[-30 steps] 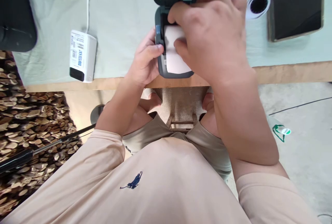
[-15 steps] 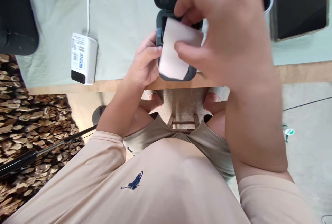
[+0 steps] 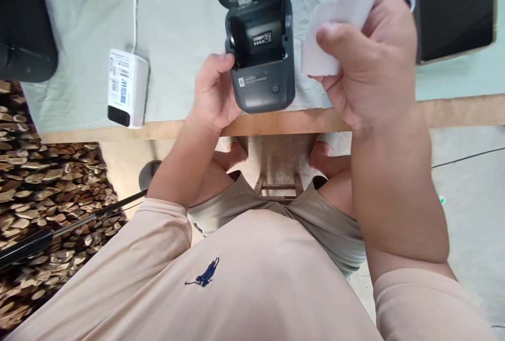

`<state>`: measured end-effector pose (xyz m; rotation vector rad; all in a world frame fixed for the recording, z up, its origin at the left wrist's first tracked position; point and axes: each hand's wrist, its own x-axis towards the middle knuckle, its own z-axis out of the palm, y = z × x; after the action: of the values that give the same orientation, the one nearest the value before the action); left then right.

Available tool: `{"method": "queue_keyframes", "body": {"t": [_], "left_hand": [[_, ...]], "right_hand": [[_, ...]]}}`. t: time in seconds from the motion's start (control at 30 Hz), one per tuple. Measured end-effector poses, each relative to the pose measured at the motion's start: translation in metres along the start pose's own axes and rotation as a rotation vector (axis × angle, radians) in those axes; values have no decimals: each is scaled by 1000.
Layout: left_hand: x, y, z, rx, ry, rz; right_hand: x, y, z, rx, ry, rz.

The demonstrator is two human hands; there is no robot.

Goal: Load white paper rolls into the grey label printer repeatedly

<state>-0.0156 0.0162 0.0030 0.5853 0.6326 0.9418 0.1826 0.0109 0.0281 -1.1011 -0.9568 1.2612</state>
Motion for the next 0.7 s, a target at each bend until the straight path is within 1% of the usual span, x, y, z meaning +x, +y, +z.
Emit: {"method": "queue_keyframes", "body": {"t": [0.1, 0.17, 0.23, 0.33, 0.43, 0.57, 0.7], "left_hand": [[1, -1, -2, -19, -28, -6], [1, -1, -3, -5, -24, -11], [1, -1, -3, 15, -6, -9], [1, -1, -2, 23, 13, -7], [0, 0, -1, -11, -2, -18], [-1, 1, -1, 0, -7, -22], [-1, 1, 0, 24, 14, -20]], "right_hand": [[-3, 6, 4, -50, -6, -115], [-5, 10, 1, -143, -11, -170], [-10, 12, -3, -311, -18, -188], [-17, 14, -9, -615, 6, -210], [-21, 16, -16, -816, 34, -226], [-21, 22, -23, -907, 46, -173], [-21, 29, -23, -934, -12, -144]]}}
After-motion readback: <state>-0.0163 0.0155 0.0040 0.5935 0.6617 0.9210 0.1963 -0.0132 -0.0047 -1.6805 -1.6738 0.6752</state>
